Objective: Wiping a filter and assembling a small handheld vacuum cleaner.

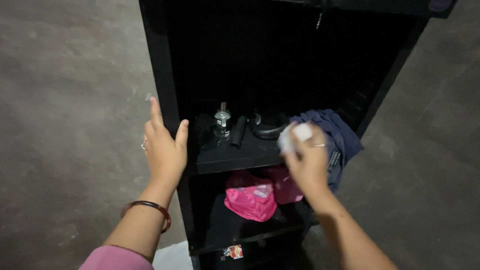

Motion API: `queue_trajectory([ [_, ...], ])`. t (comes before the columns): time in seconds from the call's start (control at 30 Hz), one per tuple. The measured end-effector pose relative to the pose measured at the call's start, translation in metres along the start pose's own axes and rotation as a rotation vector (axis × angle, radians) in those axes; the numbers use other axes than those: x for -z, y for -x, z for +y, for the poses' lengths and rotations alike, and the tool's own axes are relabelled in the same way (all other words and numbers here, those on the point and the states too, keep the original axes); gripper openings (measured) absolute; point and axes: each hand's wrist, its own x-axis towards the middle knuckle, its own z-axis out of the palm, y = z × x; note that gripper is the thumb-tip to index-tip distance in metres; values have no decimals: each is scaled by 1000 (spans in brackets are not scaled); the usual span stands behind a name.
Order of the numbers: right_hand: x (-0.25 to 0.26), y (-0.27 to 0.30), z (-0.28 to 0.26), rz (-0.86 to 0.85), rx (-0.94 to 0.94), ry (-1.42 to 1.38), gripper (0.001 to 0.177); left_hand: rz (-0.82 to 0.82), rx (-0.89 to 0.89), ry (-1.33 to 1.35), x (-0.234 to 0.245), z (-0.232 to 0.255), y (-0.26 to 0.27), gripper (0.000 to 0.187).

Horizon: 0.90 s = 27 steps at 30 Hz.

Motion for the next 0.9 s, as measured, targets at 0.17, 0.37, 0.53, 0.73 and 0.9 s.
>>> queue_trajectory([
  [0.17, 5, -10, -2, -248, -99, -148, 67, 9, 27, -8, 1, 2, 0, 88],
  [0.37, -9, 7, -3, -140, -101, -84, 66, -29, 70, -4, 6, 7, 1, 91],
  [0.53, -8, -14, 11, -392, -391, -307, 67, -22, 106, 12, -1, 2, -1, 92],
  [0.73, 10, -7, 23, -481, -686, -482, 63, -4, 112, 92, -15, -16, 0, 92],
  [0.9, 36, -27, 1, -434, -793, -613, 62, 22, 104, 132, -20, -28, -2, 90],
])
